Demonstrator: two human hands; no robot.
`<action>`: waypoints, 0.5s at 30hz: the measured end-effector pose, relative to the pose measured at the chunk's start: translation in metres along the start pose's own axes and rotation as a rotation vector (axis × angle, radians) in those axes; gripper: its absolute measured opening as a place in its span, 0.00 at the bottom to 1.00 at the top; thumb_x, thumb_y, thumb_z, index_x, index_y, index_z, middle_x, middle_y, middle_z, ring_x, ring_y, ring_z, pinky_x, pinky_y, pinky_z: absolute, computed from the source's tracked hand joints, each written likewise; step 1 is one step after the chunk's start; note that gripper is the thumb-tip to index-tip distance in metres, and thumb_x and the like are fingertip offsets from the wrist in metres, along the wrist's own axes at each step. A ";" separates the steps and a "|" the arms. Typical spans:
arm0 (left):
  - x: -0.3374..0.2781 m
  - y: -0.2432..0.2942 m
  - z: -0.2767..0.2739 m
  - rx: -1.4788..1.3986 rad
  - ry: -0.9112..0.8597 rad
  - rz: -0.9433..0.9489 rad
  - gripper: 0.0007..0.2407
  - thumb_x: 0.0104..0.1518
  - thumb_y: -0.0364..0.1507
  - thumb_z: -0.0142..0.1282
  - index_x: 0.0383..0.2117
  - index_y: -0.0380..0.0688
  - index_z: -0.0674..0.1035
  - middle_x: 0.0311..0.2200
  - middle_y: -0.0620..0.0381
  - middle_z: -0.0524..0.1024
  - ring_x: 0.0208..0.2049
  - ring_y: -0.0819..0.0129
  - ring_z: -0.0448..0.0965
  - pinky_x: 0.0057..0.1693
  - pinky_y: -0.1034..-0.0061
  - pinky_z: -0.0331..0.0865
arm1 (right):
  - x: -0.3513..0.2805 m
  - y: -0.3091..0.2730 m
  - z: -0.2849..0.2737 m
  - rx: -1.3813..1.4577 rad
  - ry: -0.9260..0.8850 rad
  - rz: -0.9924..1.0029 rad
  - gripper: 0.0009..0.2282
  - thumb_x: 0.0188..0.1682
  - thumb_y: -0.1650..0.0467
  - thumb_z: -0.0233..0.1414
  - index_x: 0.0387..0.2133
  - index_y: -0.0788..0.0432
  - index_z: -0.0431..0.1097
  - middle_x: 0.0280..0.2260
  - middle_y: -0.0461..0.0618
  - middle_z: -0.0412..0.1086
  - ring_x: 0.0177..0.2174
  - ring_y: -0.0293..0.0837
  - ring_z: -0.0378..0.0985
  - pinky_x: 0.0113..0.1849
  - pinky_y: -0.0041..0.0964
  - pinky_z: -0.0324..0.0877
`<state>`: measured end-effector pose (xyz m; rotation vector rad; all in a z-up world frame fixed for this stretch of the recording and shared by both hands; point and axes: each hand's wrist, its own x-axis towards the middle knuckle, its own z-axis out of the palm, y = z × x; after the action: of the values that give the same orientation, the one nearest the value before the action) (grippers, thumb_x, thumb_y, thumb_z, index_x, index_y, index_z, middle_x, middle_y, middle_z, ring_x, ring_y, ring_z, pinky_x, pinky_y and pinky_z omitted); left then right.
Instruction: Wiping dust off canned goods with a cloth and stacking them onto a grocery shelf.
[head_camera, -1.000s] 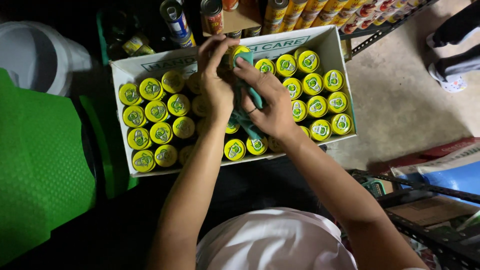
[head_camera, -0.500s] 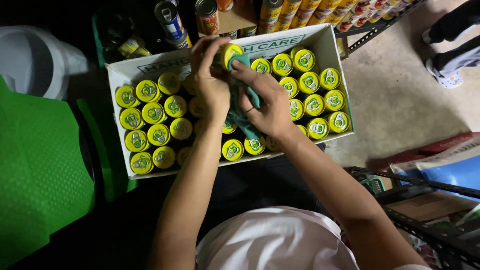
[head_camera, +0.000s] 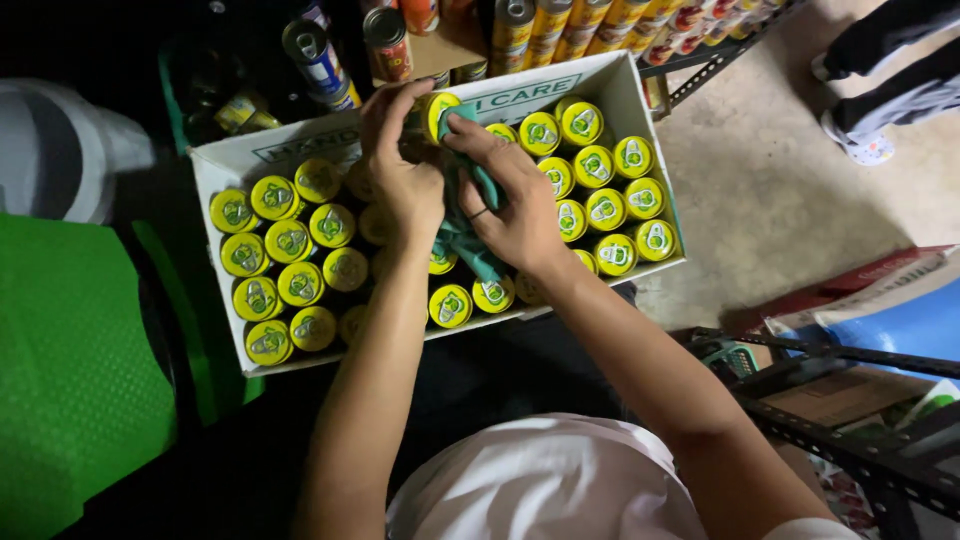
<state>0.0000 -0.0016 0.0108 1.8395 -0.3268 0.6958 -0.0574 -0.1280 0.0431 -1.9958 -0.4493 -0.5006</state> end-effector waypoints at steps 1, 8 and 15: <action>0.000 -0.001 0.000 -0.007 0.000 0.004 0.23 0.42 0.14 0.57 0.49 0.46 0.78 0.49 0.54 0.75 0.53 0.54 0.74 0.63 0.64 0.66 | 0.000 0.001 0.000 -0.006 0.004 -0.002 0.17 0.46 0.81 0.55 0.50 0.66 0.70 0.57 0.55 0.70 0.50 0.53 0.78 0.52 0.40 0.72; -0.005 -0.009 0.012 -0.072 0.040 -0.064 0.29 0.38 0.11 0.50 0.50 0.49 0.80 0.47 0.50 0.78 0.50 0.53 0.79 0.59 0.64 0.73 | -0.004 0.020 -0.001 0.081 0.075 -0.011 0.16 0.49 0.76 0.51 0.52 0.61 0.71 0.54 0.57 0.71 0.54 0.58 0.76 0.55 0.50 0.70; -0.007 0.002 0.017 -0.272 0.113 -0.257 0.33 0.38 0.07 0.44 0.56 0.47 0.76 0.50 0.40 0.77 0.51 0.45 0.79 0.54 0.65 0.77 | 0.001 0.004 -0.009 0.178 0.127 -0.049 0.14 0.52 0.73 0.52 0.52 0.59 0.72 0.51 0.64 0.73 0.53 0.67 0.75 0.54 0.61 0.69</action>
<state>-0.0017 -0.0190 0.0042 1.5425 -0.1020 0.5448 -0.0560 -0.1381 0.0445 -1.7749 -0.4485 -0.5935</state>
